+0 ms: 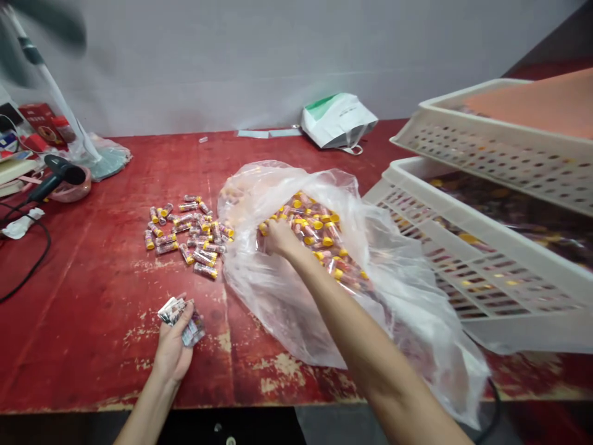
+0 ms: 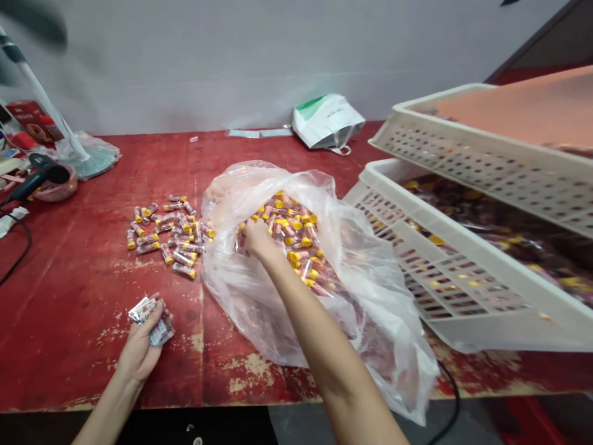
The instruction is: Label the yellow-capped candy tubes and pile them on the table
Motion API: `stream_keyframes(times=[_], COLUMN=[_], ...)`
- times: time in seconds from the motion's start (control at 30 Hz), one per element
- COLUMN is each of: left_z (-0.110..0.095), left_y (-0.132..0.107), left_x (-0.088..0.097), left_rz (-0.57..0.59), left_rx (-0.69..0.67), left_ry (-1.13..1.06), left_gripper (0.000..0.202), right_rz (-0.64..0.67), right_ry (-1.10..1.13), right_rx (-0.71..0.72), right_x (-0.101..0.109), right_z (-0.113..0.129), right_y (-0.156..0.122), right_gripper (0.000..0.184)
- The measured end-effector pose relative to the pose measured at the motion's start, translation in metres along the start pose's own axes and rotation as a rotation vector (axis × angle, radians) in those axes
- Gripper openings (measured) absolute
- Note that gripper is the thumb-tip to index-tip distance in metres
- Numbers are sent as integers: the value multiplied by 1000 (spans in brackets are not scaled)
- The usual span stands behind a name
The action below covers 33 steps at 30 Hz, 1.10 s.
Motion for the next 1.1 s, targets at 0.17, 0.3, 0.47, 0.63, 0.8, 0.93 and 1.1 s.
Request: stream_keyframes(times=[0.17,0.3,0.47,0.63,0.8,0.93,1.1], left_z=[4,6,-9,-14,-5,9,14], left_y=[-18,-34,-41,-43,-49,-54,-57], left_x=[-19,-26,-2,11,6,1,0], left_rz=[58,86,-54,-151,-121,-70,-30], left_rx=[-61,-90,-208,-188,-82,-12,-12], left_ry=[-106,-99,-137,-204,-209,-182,-130], left_gripper=[42,47,42,34,24,26,35], right_rz=[123,198,129,70,-3,-81,-175], right_ry=[537,1204,1335,1483,1518,1572,1610], right_rx=[147,52,-69,-111,-82,-125,-146], right_x=[-3,-33,-42,-30,-12,-13,-9], right_z=[67,122,136,114,105,106,101], right_y=[-123,-193,-203,-212,-229,-235,-240], right_gripper=[18,19,23,29,31,27,34])
Point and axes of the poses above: each hand's wrist, its own y-axis towards the middle knuckle, its own x-axis out of the back of the hand, z = x × y, the point moved 10 cm from there along y, towards the middle knuckle, and after that the axes turned 2 degrees about x, right-handed, at the moved point
